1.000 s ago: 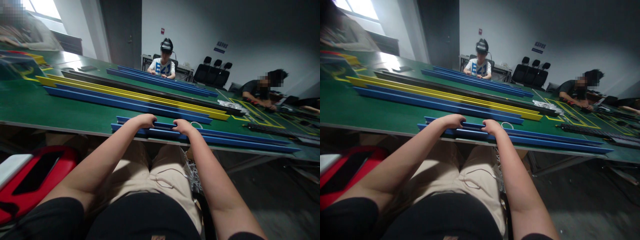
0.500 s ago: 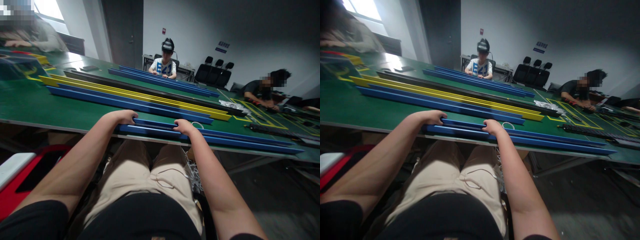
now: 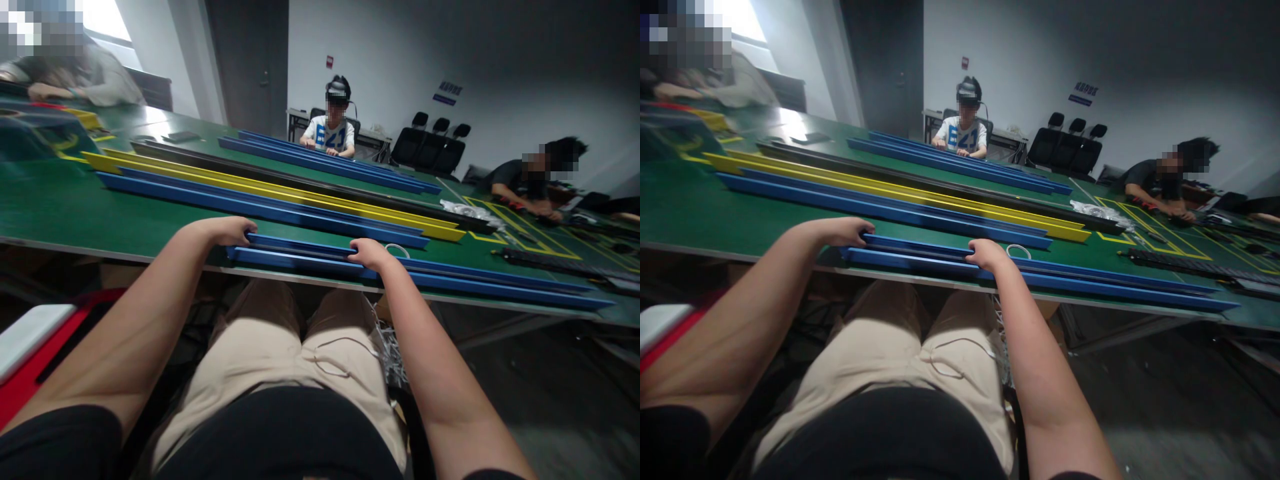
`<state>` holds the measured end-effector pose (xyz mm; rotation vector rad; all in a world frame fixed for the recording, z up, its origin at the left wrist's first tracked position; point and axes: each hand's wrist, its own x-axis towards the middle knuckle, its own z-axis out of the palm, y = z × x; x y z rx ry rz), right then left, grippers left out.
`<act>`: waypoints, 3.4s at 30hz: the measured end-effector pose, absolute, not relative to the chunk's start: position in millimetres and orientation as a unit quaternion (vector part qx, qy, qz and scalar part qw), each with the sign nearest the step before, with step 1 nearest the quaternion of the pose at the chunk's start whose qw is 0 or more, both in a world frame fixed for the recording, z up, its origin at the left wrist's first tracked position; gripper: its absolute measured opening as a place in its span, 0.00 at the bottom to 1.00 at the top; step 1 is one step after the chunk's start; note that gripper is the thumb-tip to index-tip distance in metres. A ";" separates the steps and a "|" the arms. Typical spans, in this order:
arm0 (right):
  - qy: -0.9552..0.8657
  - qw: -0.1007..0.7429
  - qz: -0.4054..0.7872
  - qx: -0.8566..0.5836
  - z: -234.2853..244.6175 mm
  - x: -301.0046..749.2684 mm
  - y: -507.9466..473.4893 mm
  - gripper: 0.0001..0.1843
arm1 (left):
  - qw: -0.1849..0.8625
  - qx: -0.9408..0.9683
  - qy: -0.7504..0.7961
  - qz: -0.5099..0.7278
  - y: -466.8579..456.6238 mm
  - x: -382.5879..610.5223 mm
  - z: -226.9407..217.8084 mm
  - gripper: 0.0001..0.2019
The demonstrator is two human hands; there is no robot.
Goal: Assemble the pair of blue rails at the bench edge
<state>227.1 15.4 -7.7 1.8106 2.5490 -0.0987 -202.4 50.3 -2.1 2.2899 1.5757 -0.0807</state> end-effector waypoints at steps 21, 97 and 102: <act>0.813 0.003 -0.026 0.581 -5.0 225.7 11.8 0.11 | 0.116 0.865 0.486 -0.039 34.9 -59.8 10.6 0.21; 0.823 0.019 0.060 0.564 8.5 189.1 -20.5 0.11 | 0.010 0.871 0.487 0.065 7.4 -124.9 3.0 0.14; 0.824 0.043 0.014 0.564 7.4 153.6 -9.3 0.13 | 0.070 0.856 0.512 0.003 16.6 -151.4 6.6 0.12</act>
